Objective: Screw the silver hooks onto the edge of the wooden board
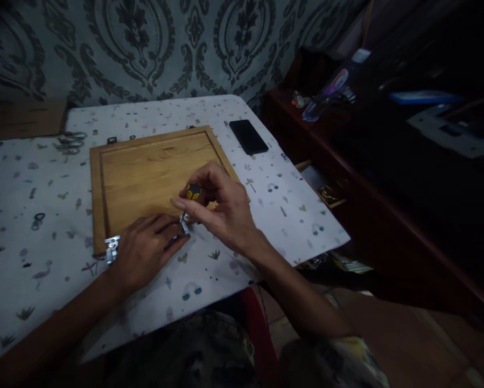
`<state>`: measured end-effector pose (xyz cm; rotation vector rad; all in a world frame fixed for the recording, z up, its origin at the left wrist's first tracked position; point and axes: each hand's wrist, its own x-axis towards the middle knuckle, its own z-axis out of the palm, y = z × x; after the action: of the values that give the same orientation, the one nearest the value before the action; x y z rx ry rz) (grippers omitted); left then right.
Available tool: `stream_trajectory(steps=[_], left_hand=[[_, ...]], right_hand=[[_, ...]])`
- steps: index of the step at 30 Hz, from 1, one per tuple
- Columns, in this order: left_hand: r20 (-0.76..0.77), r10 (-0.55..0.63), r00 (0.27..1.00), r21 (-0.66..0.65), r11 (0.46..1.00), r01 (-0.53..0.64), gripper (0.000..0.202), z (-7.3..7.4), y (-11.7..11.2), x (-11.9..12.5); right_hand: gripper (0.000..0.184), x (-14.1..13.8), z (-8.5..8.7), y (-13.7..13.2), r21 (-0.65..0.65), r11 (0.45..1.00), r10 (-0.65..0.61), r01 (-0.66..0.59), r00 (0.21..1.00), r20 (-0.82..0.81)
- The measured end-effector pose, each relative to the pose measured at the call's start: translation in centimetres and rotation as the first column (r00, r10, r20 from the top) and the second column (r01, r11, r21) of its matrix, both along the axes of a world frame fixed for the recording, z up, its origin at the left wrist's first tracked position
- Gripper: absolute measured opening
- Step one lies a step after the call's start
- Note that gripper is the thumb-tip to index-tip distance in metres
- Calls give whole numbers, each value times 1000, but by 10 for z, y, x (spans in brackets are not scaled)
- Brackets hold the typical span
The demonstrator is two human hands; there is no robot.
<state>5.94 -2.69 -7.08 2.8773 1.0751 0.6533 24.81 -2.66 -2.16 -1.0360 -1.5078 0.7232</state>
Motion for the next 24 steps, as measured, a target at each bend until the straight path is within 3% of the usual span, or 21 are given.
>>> stream_trajectory(steps=[7,14,24], left_hand=[[-30,5,1000,-20,1000,-5,14,0,0,0],[-23,3,1000,-1,1000,-4,12,2,0,0],[-11,1,1000,19,1000,0,11,3,0,0]], right_hand=[[18,7,1,0,54,996,66,-70,996,66],[7,2,1,-1,108,994,-13,-1,991,136],[13,1,-3,0,131,991,-62,41,985,162]])
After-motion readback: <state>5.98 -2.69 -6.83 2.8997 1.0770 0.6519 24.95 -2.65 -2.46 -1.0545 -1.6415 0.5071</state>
